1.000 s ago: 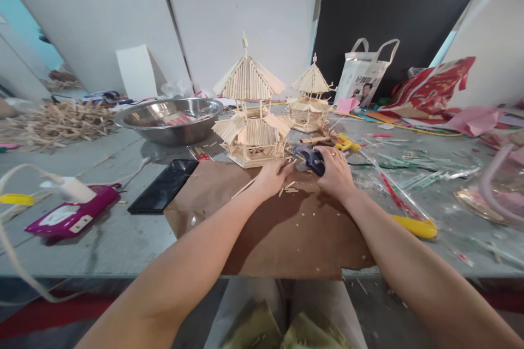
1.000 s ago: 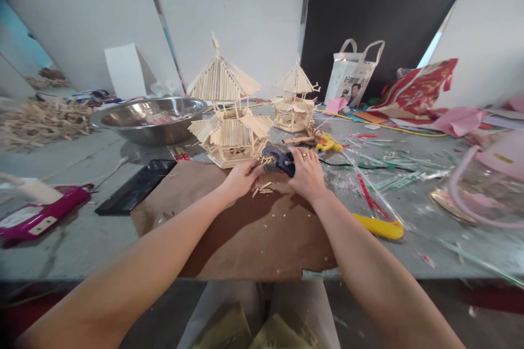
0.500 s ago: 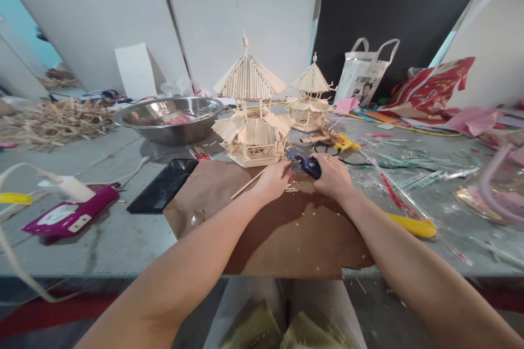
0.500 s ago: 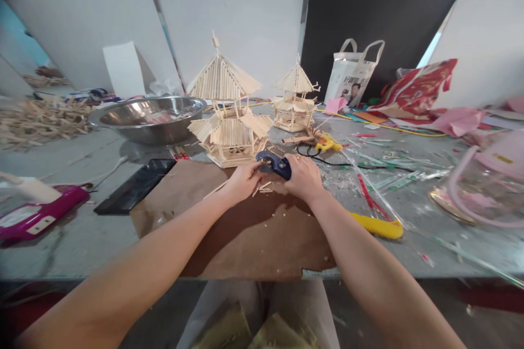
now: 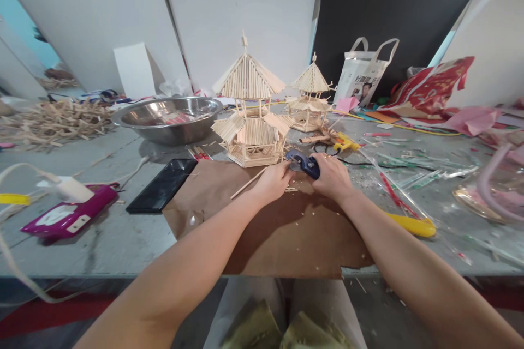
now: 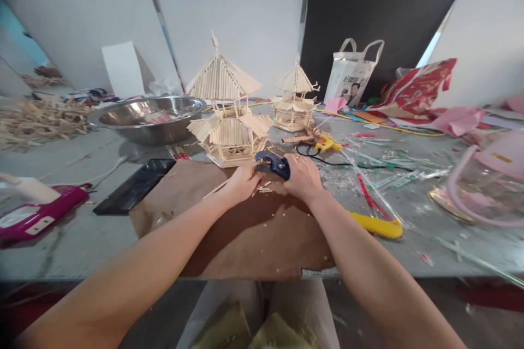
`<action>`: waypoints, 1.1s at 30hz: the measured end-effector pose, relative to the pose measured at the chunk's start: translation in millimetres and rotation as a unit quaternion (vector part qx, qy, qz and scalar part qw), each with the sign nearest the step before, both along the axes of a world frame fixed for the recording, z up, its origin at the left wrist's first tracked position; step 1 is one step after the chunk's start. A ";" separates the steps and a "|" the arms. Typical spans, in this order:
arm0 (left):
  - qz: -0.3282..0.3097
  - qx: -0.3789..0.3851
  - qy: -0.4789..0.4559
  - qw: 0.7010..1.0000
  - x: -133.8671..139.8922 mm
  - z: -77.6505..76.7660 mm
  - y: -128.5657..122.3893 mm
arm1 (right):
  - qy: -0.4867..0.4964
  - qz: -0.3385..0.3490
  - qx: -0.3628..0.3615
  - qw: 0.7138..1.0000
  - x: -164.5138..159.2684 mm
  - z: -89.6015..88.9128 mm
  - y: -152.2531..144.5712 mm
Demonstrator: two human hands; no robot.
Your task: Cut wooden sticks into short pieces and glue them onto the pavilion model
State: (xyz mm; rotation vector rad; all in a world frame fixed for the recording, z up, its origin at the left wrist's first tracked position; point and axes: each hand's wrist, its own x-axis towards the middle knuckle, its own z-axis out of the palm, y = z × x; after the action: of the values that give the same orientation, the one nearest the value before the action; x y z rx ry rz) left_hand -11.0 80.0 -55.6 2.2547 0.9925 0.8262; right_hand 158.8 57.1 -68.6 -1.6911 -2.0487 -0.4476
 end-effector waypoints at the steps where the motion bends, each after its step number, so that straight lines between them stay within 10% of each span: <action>1: 0.000 0.000 0.001 1.000 0.0 0.2 -0.2 | 0.001 -0.002 -0.002 1.000 -0.1 0.1 -0.1; 33: 0.007 -0.035 0.000 0.999 -0.3 -5.4 6.2 | -0.022 -0.101 -0.089 0.991 -10.3 7.7 -5.9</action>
State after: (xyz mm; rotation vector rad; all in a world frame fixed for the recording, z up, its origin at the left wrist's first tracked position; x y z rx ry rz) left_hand -11.3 86.2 -61.0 2.1920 1.0229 0.7853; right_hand 148.5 51.2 -60.8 -2.0227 -2.0072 -0.3785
